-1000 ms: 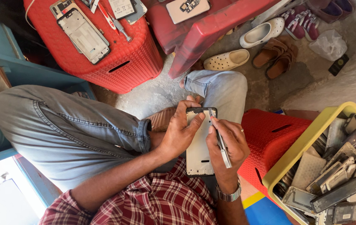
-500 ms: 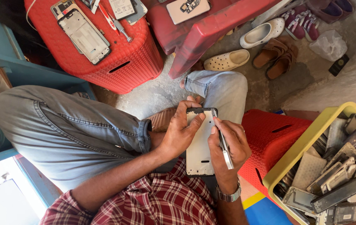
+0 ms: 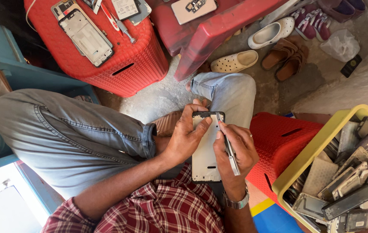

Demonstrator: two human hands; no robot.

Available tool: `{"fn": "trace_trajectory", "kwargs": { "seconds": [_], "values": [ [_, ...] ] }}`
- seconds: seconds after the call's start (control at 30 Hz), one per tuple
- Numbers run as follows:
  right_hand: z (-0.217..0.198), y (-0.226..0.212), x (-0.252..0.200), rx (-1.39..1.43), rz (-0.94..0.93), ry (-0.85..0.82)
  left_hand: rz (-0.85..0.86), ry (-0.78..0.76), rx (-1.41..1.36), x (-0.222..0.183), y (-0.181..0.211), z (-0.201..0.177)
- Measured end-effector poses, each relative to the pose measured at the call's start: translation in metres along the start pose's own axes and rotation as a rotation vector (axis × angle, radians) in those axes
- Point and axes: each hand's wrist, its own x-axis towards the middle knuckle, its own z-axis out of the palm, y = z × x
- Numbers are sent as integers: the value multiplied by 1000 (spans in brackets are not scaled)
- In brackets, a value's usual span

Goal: The person scrapes residue from the back of a smartphone casing using a metal tool, then applies adhesive along the edges. They pick up a battery, peel off a protective film, and place the battery into the casing.

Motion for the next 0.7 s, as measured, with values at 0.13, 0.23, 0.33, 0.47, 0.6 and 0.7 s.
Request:
{"fn": "trace_trajectory", "kwargs": {
  "seconds": [0.13, 0.23, 0.33, 0.47, 0.6, 0.7],
  "values": [
    [1, 0, 0, -33, -30, -3, 17, -4, -9, 0, 0, 0],
    [0, -1, 0, -33, -10, 2, 17, -1, -8, 0, 0, 0],
    [0, -2, 0, -1, 26, 23, 5, 1, -7, 0, 1, 0],
    [-1, -2, 0, 22, 59, 25, -14, 11, -6, 0, 0, 0],
    [-3, -3, -1, 45, 106, 32, -22, 5, -100, 2, -5, 1],
    [-2, -1, -1, 267, 269, 126, -57, 10, -165, 6, -9, 0]
  ]
}}
